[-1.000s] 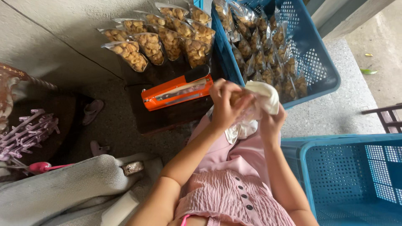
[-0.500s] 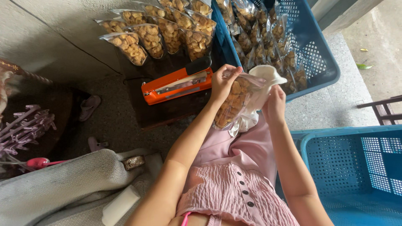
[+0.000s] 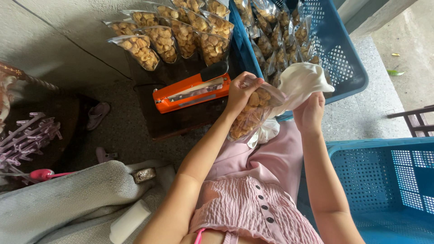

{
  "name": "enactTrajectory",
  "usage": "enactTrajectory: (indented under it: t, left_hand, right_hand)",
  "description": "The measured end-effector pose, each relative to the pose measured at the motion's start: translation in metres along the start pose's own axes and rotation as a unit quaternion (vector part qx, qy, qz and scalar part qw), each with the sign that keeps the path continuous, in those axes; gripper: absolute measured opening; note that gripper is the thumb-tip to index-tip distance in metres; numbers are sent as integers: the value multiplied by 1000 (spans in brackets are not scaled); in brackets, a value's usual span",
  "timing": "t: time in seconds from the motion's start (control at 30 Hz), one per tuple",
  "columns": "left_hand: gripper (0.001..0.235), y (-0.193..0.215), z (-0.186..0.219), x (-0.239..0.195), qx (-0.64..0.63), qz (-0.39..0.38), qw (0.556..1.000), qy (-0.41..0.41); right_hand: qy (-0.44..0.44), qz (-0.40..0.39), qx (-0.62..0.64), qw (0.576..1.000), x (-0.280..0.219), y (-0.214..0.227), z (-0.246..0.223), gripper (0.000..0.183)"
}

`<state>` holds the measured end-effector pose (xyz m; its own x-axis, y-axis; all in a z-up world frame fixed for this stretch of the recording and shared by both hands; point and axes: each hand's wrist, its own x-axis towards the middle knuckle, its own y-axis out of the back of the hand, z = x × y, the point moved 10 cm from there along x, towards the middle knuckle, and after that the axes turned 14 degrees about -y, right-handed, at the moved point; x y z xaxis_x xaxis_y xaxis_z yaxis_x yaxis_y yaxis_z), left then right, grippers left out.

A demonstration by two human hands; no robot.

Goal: The person sits on the floor and repeatedly places snack items into clear plastic bags, wipes the bags with a white cloth, and stacks the finished packages in a blue basket. A stapler is visible on the table but not used during the clip.

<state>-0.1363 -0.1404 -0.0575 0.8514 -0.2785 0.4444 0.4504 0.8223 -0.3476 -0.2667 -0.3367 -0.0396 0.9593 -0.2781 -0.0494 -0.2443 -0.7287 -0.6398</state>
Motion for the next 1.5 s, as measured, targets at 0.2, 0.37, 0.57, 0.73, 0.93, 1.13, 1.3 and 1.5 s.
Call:
enactTrajectory:
  t: [0.2,0.37,0.57,0.73,0.93,1.13,1.3,1.5]
  left_hand:
    - [27,-12,-1,-2,-19,-39,998,48]
    - [33,-19,-4,0,3,-76,997,14]
    - [24,-22,-27,-12,43,-94,992,68]
    - [32,-39,-26,-28,-25,-102,993,55]
    - [35,-33,-9,-34,81,-44,996,11]
    - [31,-45,25,-21,137,-115,984,11]
    - [27,-45,33,-12,229,-146,961,45]
    - [21,-41,44,-14,175,-140,974,-25]
  right_hand:
    - [12,36,-180,983,-6,7,1,22]
    - [201,-39,-645,736,-36,-83,-18,34]
    - [271,-16,-793,545,-42,-138,-15,50]
    - [263,78,-823,497,-23,-124,-21,33]
    - [194,17,-752,630,-5,-109,-11,13]
    - [130,-30,-714,687,-4,-109,-19,21]
    - [230,22,-826,515,-15,-124,-17,13]
    - [207,-35,-681,701,-8,-118,-17,19]
